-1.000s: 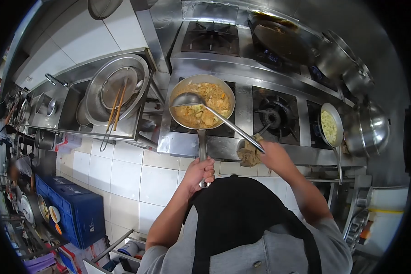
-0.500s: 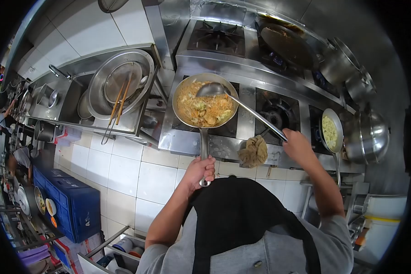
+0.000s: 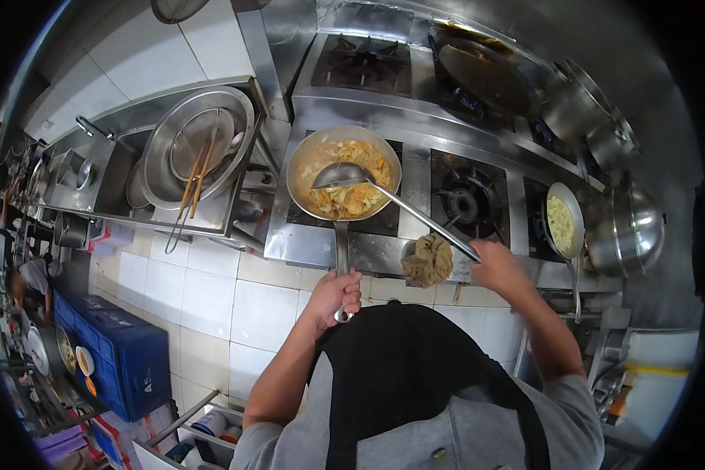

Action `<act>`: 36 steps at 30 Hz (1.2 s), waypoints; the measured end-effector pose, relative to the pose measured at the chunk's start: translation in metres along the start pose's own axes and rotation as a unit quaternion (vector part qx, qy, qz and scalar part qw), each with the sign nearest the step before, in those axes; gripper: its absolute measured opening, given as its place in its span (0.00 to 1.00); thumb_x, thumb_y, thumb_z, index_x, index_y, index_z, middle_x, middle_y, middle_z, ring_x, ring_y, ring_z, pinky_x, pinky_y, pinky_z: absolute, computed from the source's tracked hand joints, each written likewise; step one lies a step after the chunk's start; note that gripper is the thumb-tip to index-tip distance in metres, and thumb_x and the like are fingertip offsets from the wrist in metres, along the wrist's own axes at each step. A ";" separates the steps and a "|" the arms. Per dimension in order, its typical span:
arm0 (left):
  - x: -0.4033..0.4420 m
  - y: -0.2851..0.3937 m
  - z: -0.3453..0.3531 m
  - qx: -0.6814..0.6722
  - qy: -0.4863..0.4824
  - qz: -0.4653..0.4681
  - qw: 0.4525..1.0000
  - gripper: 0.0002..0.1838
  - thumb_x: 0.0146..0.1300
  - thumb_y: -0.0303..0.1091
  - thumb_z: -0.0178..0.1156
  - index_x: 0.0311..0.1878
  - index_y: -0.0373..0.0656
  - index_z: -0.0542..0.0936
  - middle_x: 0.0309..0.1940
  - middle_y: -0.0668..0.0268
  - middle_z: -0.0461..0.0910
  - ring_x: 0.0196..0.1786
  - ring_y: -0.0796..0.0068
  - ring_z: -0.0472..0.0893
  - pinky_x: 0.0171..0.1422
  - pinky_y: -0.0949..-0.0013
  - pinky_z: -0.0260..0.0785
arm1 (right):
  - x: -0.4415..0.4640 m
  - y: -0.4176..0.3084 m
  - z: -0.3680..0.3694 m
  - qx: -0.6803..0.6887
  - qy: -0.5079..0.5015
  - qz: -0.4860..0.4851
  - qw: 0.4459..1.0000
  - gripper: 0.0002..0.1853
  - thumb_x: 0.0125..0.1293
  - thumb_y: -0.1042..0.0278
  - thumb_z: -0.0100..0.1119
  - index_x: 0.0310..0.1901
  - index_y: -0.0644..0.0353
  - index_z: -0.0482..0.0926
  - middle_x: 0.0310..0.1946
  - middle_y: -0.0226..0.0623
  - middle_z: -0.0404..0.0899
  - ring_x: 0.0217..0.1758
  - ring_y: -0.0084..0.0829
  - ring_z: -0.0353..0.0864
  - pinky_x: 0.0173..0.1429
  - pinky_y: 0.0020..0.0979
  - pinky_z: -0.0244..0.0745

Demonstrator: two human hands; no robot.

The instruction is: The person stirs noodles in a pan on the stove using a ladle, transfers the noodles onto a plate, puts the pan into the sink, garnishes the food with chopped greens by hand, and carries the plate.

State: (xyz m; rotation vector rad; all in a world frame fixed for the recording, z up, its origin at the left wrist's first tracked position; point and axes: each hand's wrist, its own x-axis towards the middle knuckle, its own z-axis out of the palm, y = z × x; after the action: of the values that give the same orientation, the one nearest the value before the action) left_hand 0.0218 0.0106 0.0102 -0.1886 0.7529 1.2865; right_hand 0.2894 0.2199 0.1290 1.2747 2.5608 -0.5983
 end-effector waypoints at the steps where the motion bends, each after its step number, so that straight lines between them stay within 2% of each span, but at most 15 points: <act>1: -0.001 0.001 0.001 0.007 0.003 0.002 1.000 0.11 0.70 0.27 0.60 0.40 0.50 0.65 0.21 0.75 0.62 0.17 0.85 0.60 0.17 0.75 0.55 | -0.003 0.003 -0.003 -0.021 0.011 0.001 1.000 0.11 0.57 0.74 0.54 0.42 0.63 0.79 0.36 0.56 0.82 0.46 0.57 0.81 0.53 0.52 0.75; 5: -0.001 0.002 0.003 0.022 -0.001 0.010 1.000 0.11 0.71 0.28 0.60 0.40 0.50 0.66 0.20 0.76 0.62 0.16 0.85 0.60 0.18 0.75 0.54 | 0.004 0.003 -0.012 -0.048 0.001 0.020 0.999 0.10 0.57 0.75 0.54 0.42 0.62 0.79 0.36 0.55 0.82 0.46 0.56 0.82 0.53 0.53 0.75; 8: -0.002 0.002 0.003 0.012 0.001 -0.001 1.000 0.10 0.71 0.28 0.60 0.40 0.50 0.66 0.21 0.76 0.63 0.17 0.85 0.61 0.18 0.75 0.54 | 0.026 0.007 0.010 -0.077 0.020 -0.032 0.996 0.10 0.58 0.74 0.55 0.42 0.62 0.79 0.37 0.55 0.83 0.45 0.56 0.82 0.52 0.53 0.76; 10: -0.003 0.001 0.003 0.012 -0.001 0.003 1.000 0.11 0.71 0.28 0.60 0.40 0.49 0.66 0.21 0.75 0.63 0.17 0.85 0.61 0.18 0.74 0.54 | 0.034 -0.005 0.020 -0.030 0.053 -0.008 0.998 0.11 0.56 0.73 0.58 0.42 0.62 0.78 0.34 0.57 0.83 0.44 0.58 0.82 0.51 0.54 0.76; 14: 0.000 0.000 0.000 0.005 0.002 0.002 1.000 0.10 0.71 0.28 0.60 0.40 0.49 0.66 0.21 0.74 0.64 0.17 0.85 0.61 0.18 0.74 0.55 | 0.021 -0.020 0.013 -0.026 0.050 0.023 0.998 0.11 0.56 0.73 0.58 0.41 0.62 0.78 0.35 0.57 0.83 0.44 0.58 0.82 0.52 0.54 0.75; 16: 0.000 0.001 0.001 0.007 0.001 0.003 1.000 0.10 0.71 0.28 0.60 0.41 0.49 0.66 0.21 0.74 0.64 0.17 0.84 0.62 0.18 0.74 0.55 | 0.016 -0.019 0.007 -0.023 0.020 0.016 0.999 0.13 0.60 0.75 0.53 0.46 0.60 0.79 0.38 0.53 0.83 0.45 0.57 0.82 0.52 0.53 0.76; 22: 0.000 0.001 0.001 0.012 -0.004 0.003 1.000 0.10 0.71 0.28 0.60 0.41 0.48 0.66 0.21 0.74 0.64 0.17 0.84 0.62 0.18 0.74 0.56 | 0.023 -0.005 0.022 -0.067 -0.012 0.039 0.997 0.14 0.60 0.74 0.53 0.47 0.59 0.80 0.39 0.54 0.83 0.47 0.56 0.82 0.53 0.53 0.76; 25: -0.001 0.002 0.004 0.021 0.002 0.009 1.000 0.10 0.71 0.28 0.59 0.42 0.48 0.66 0.22 0.74 0.63 0.17 0.84 0.62 0.18 0.74 0.56 | 0.008 -0.010 0.027 -0.032 -0.021 0.047 0.998 0.11 0.59 0.71 0.59 0.43 0.61 0.79 0.36 0.55 0.83 0.44 0.57 0.83 0.53 0.54 0.76; 29: 0.001 0.001 0.002 0.024 -0.002 0.014 1.000 0.10 0.71 0.28 0.59 0.43 0.48 0.65 0.22 0.75 0.62 0.17 0.85 0.61 0.18 0.74 0.56 | -0.024 -0.001 0.030 -0.059 -0.050 0.025 0.997 0.10 0.60 0.73 0.53 0.43 0.60 0.78 0.38 0.54 0.83 0.44 0.56 0.82 0.50 0.55 0.75; 36: 0.002 0.000 0.007 0.021 0.009 0.008 1.000 0.10 0.71 0.28 0.59 0.44 0.48 0.65 0.22 0.75 0.62 0.17 0.84 0.61 0.18 0.74 0.56 | 0.008 0.009 0.044 -0.022 0.056 0.070 0.996 0.09 0.60 0.71 0.55 0.42 0.62 0.76 0.37 0.55 0.83 0.44 0.58 0.82 0.50 0.55 0.75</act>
State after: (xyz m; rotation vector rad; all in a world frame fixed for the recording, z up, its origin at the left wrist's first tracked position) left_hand 0.0252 0.0158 0.0140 -0.1604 0.7986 1.2852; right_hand 0.2925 0.2110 0.0840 1.4977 2.5279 -0.4526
